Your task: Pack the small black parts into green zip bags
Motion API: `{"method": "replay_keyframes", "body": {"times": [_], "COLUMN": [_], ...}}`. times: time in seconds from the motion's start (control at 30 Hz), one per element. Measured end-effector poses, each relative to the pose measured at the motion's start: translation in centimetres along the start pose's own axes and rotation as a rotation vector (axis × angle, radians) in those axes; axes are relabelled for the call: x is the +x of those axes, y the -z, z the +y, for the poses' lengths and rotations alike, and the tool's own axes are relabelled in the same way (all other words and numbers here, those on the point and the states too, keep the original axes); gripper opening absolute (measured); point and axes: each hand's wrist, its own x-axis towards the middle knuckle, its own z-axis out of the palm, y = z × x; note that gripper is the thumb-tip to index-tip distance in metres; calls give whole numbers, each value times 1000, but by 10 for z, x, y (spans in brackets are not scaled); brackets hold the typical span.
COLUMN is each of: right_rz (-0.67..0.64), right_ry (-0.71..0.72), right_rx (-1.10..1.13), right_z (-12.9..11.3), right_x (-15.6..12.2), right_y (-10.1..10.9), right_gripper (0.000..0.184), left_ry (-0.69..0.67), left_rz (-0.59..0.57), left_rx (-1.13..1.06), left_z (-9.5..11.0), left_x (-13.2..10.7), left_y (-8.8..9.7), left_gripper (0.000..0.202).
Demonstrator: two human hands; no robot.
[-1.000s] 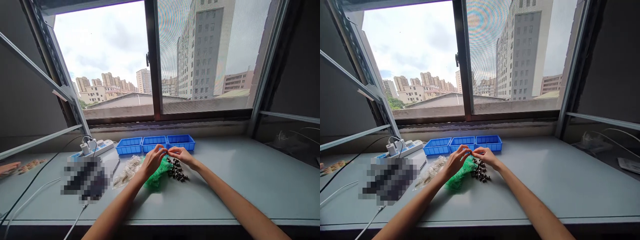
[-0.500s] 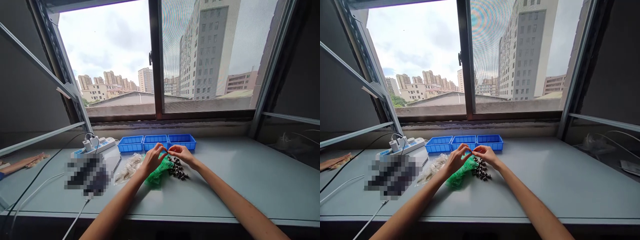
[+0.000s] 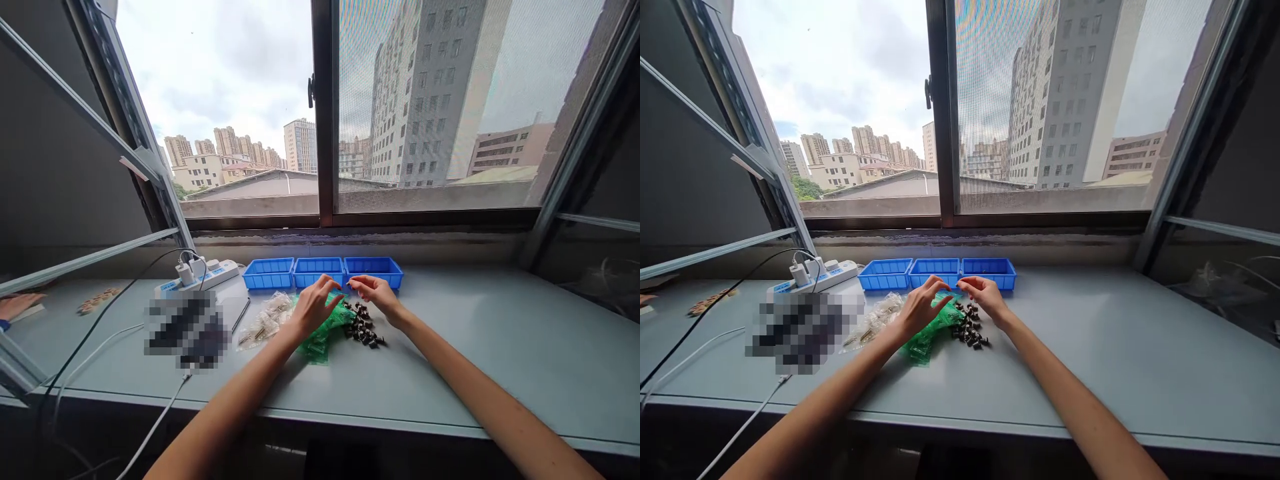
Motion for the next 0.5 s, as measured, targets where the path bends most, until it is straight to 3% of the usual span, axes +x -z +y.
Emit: {"method": "replay_keyframes", "body": {"times": [0.23, 0.5], "right_rz": [273, 315], "right_ry": [-115, -88], "right_rx": [-7, 31], "right_z": [7, 9], "right_x": [6, 7], "right_y": [12, 16], "right_gripper": [29, 24], "left_ry": [-26, -69], "left_rz": [162, 118], "left_rx": [-8, 8], "left_z": [-1, 7], "left_x": [2, 1], "left_y": [2, 3], "left_gripper": [16, 12]}}
